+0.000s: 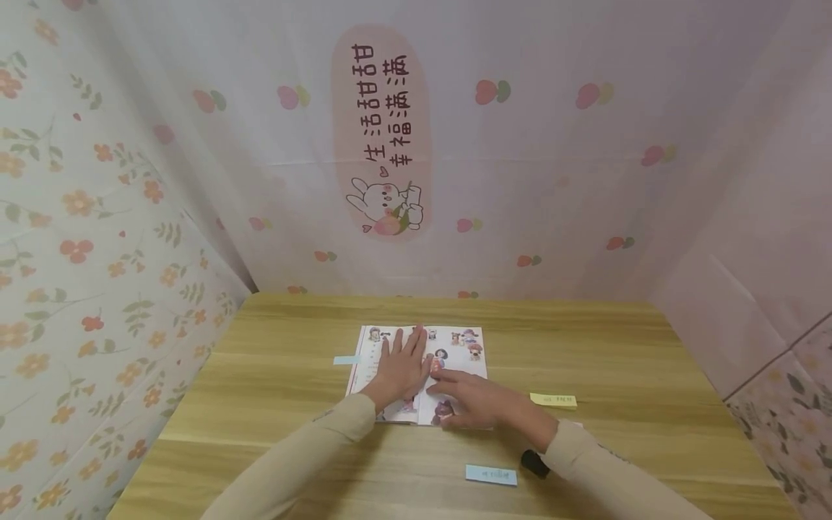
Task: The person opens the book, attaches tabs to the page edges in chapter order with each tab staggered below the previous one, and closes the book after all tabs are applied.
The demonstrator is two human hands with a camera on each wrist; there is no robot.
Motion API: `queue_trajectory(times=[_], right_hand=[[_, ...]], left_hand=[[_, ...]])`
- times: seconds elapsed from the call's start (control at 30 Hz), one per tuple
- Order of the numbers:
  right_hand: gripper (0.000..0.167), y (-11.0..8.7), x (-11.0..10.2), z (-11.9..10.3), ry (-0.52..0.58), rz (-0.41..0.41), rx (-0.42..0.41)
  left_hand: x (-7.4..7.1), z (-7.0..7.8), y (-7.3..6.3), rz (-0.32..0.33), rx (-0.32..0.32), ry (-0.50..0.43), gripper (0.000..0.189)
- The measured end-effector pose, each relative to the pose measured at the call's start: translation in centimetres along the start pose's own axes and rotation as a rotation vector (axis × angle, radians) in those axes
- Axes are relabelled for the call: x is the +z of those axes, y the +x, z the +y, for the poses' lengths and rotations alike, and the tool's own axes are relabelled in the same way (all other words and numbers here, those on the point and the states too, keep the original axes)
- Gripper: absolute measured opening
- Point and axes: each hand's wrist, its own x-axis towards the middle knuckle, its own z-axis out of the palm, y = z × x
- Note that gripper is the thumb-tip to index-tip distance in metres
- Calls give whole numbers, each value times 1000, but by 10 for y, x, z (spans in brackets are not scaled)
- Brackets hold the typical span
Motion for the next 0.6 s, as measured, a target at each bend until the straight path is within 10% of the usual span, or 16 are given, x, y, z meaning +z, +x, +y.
queue_trajectory(times=[0.6], right_hand=[[73, -3, -9, 8, -65, 36, 7]], left_hand=[[9, 5, -23, 56, 56, 68, 70]])
